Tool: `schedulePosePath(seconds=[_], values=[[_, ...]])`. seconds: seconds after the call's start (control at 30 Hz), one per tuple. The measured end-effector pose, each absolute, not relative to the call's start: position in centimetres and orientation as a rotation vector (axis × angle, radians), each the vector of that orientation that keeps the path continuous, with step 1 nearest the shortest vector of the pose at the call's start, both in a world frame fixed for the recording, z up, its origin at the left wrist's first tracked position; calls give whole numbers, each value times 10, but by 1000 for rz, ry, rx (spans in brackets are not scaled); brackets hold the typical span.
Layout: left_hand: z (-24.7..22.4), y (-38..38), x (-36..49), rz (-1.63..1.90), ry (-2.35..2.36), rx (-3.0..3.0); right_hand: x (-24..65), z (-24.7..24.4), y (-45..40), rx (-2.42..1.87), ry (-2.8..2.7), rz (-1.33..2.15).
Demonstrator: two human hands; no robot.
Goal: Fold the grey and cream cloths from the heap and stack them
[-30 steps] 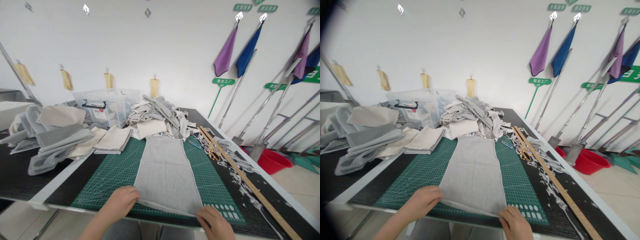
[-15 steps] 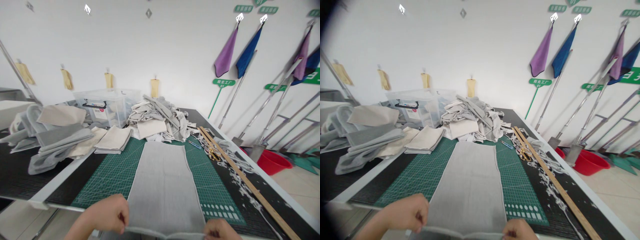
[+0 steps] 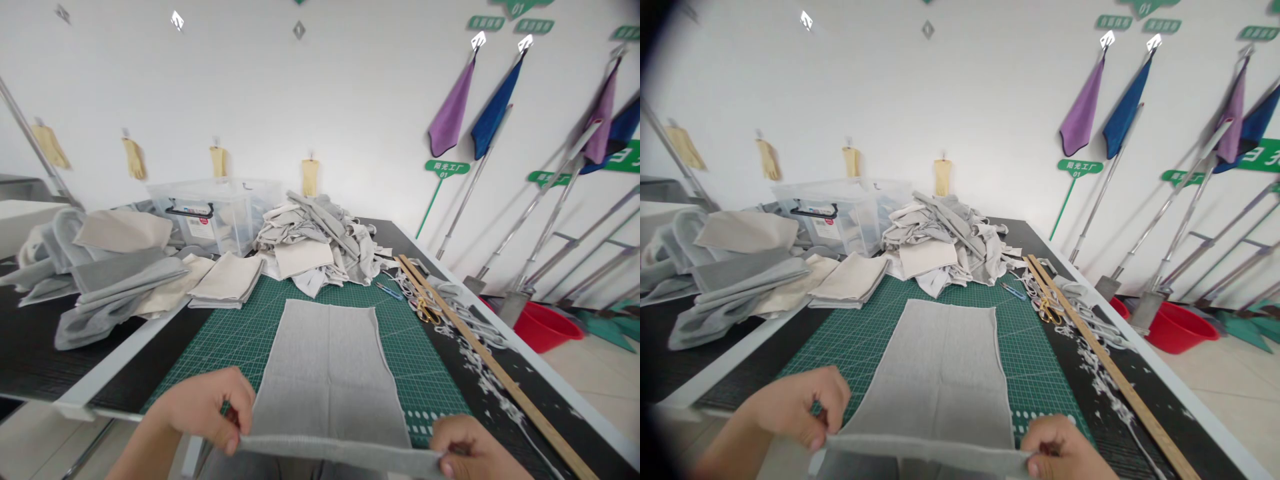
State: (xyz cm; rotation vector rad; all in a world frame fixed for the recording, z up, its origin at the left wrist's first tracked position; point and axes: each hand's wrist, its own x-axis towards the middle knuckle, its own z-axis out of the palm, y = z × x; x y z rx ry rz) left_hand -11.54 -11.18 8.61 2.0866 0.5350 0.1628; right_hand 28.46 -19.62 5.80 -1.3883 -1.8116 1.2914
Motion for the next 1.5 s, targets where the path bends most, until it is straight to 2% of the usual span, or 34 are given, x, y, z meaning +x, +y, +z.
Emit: schedulePosePath(seconds=[0.27,0.4,0.53,0.63,0.8,0.93,1.3,1.5], values=[[102,-68,-107,389,709,2066,282,81,-145,-1322,-1662,1287],[102,-39,-107,546,753,1931,289,79,-112,-1319,-1539,1159],[90,-2,-98,693,842,1793,292,69,-67,-1337,-1439,1068],[64,28,-85,791,1047,1693,289,50,-33,-1402,-1376,1051],[2,61,-66,741,1347,1605,276,-1,4,-1605,-1315,991],[-27,72,-61,716,1536,1618,275,-28,16,-1755,-1355,868],[-33,81,-52,634,1995,1759,285,-40,25,-2039,-1357,512],[-34,68,-45,582,2154,1852,277,-43,19,-2027,-1262,346]])
